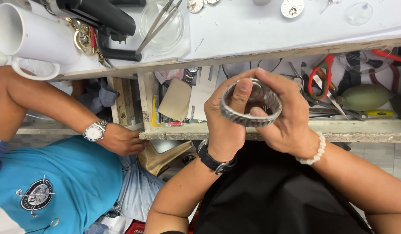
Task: Cleaning a watch case and glass using an air blower, followed by the delicate assembly of watch movement parts using tweezers.
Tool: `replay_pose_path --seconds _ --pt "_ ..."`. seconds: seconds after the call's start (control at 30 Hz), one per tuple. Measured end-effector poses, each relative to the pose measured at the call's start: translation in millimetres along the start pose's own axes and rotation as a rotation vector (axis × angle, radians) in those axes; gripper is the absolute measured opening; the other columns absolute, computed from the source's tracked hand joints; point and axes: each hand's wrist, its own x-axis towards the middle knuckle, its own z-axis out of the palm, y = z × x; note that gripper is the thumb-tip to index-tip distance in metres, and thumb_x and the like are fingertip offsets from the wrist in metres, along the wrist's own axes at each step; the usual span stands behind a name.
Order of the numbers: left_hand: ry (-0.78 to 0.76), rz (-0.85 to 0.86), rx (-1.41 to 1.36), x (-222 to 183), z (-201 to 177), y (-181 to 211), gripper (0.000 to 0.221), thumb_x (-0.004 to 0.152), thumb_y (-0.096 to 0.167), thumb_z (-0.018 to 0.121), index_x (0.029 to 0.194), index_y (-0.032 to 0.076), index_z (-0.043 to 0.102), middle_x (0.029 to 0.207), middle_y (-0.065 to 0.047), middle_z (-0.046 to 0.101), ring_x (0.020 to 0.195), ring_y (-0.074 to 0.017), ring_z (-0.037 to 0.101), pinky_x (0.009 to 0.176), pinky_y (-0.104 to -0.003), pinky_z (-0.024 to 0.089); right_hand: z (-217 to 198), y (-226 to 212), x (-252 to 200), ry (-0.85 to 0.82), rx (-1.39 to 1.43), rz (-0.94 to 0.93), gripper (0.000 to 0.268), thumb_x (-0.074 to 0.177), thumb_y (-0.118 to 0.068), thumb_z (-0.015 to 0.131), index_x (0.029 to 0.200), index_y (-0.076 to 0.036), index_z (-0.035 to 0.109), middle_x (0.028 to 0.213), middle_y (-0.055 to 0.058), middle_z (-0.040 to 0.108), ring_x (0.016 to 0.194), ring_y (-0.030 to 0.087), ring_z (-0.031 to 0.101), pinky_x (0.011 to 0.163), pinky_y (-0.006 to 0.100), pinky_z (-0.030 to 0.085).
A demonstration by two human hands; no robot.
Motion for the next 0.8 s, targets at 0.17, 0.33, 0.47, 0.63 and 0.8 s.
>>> replay_pose_path --seconds 0.17,0.33,0.47,0.63,0.8 --pt "-0.044 -0.03 0.073 -7 5 1 0.048 0.099 0.044 0.059 0.124 0.006 0.071 0.1 -0.008 0.074 0.083 -0.0158 0.071 0.07 -0.027 0.063 7 -6 12 0.114 -0.054 0.112 0.034 0.113 -0.026 0.049 0.132 0.003 0.055 0.127 0.017 0.06 0.101 0.024 0.066 0.089 0.034 0.055" --pt "-0.231 0.111 -0.039 -18 4 -14 0.05 0.108 0.034 0.057 0.151 0.007 0.051 0.152 -0.01 0.057 0.138 -0.0198 0.057 0.124 -0.034 0.048 3 -10 20 0.259 0.004 0.199 0.038 0.113 -0.028 0.051 0.123 0.007 0.06 0.116 0.019 0.063 0.093 0.024 0.065 0.081 0.033 0.053" --pt "-0.143 0.165 0.054 -18 12 -6 0.047 0.109 0.042 0.054 0.14 0.008 0.061 0.131 -0.007 0.069 0.121 -0.0183 0.067 0.11 -0.032 0.057 6 -13 20 0.261 -0.045 0.193 0.044 0.115 -0.034 0.045 0.12 0.007 0.06 0.112 0.017 0.062 0.075 0.02 0.059 0.069 0.033 0.05" --pt "-0.072 0.162 0.124 -17 13 -2 0.049 0.105 0.049 0.053 0.129 0.007 0.066 0.119 -0.008 0.072 0.107 -0.0172 0.071 0.094 -0.031 0.062 12 -15 13 0.297 -0.067 0.127 0.042 0.112 -0.03 0.049 0.125 0.009 0.06 0.119 0.022 0.06 0.101 0.028 0.067 0.089 0.035 0.055" --pt "-0.055 0.07 0.107 -10 8 -1 0.039 0.103 0.041 0.059 0.123 0.009 0.069 0.112 -0.007 0.073 0.102 -0.0165 0.071 0.091 -0.03 0.062 17 11 8 0.261 0.001 -0.074 0.036 0.113 -0.021 0.048 0.128 0.011 0.055 0.114 0.025 0.061 0.091 0.031 0.065 0.081 0.04 0.053"
